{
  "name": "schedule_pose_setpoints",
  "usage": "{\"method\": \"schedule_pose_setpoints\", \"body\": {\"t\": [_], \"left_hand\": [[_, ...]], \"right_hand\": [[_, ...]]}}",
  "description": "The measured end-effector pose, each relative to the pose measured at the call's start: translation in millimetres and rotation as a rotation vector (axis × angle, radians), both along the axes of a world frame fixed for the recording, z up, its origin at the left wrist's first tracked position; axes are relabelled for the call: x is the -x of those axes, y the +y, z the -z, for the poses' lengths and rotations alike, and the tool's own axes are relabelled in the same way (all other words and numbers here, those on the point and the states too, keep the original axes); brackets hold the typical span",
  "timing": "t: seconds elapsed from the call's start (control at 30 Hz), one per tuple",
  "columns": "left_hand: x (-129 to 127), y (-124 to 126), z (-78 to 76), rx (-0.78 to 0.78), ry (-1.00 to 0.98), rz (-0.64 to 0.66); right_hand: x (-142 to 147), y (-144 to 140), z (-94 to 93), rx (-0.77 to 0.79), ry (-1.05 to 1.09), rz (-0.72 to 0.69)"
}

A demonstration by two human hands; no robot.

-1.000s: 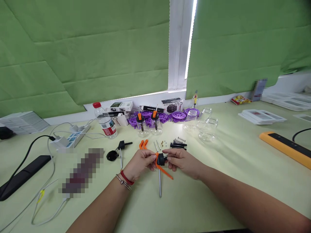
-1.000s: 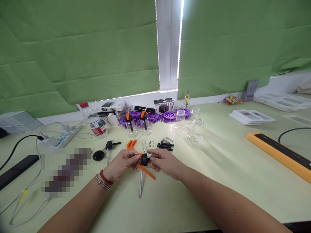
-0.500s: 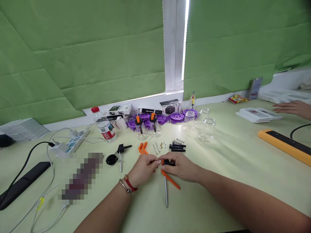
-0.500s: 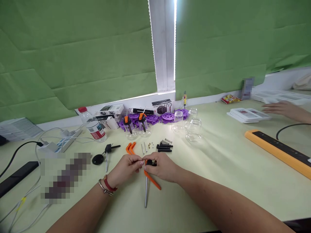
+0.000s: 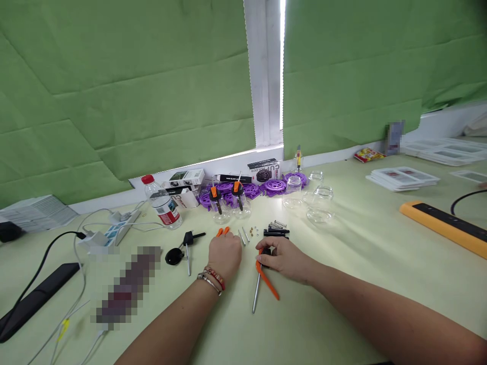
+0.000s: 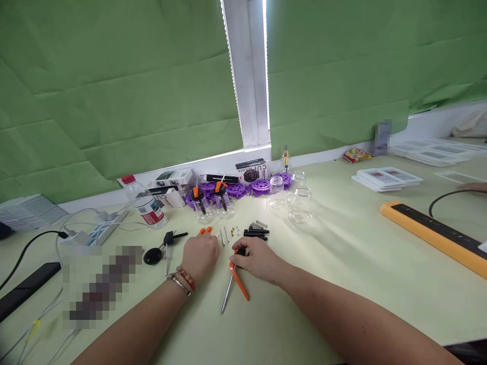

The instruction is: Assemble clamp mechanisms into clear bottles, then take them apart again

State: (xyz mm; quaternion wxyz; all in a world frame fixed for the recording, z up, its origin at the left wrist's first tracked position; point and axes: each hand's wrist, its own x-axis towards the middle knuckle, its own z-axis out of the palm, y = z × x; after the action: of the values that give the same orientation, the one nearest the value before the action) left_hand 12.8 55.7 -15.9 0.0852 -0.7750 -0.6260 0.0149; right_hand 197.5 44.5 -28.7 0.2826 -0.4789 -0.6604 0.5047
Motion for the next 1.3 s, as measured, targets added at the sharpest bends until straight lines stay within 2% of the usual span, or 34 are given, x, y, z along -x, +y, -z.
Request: {"method": "schedule_pose_setpoints", "body": {"t": [0.17,0.4,0.5,0.6,0.67,0.73,0.8,0.9,1.07,1.13,1.2,1.3], "left_hand": [[-10,7,4.8,0.049,0.008,-0.007],[-7,-2,-7.7,0.015,-0.080,-0.022],[-8,-14,-13.5,0.105,-0.407,0.022],[-12,-26,-12.6,0.453,-0.899,0.027],[-15,-32,-9.2,0.645,-1.167,-0.023],[-16,-36,-6.9,0.712,-1.336,-0.090],[-14,-38,-8.2,0.713,-1.401,-0.147],[0,-40,-17.8,0.656,-1.366,-0.189],[45,-33,-35.7,0.532,-1.187,-0.218],[58,-27,-36.9,0.445,-1.128,-0.329],[62,-22,-34.5,0.382,-1.041,-0.377],[56,-23,-28.0,0.276,-0.768,-0.272]], "right_hand": [[-1,0,1.9,0.016,-0.004,-0.009],[-3,1,-0.1,0.036,0.008,-0.006],[-3,1,1.1,0.089,0.083,0.012],[-2,0,2.6,0.138,0.197,0.004],[-2,-1,2.9,0.156,0.248,-0.014],[-1,-2,2.6,0.159,0.267,-0.018],[-1,-3,2.3,0.167,0.276,-0.006],[0,-2,2.9,0.206,0.305,0.038],[0,1,5.9,0.241,0.298,0.059],[1,0,6.8,0.232,0.311,0.061],[4,-2,7.4,0.218,0.334,0.067],[8,-5,9.1,0.199,0.334,0.062]]}}
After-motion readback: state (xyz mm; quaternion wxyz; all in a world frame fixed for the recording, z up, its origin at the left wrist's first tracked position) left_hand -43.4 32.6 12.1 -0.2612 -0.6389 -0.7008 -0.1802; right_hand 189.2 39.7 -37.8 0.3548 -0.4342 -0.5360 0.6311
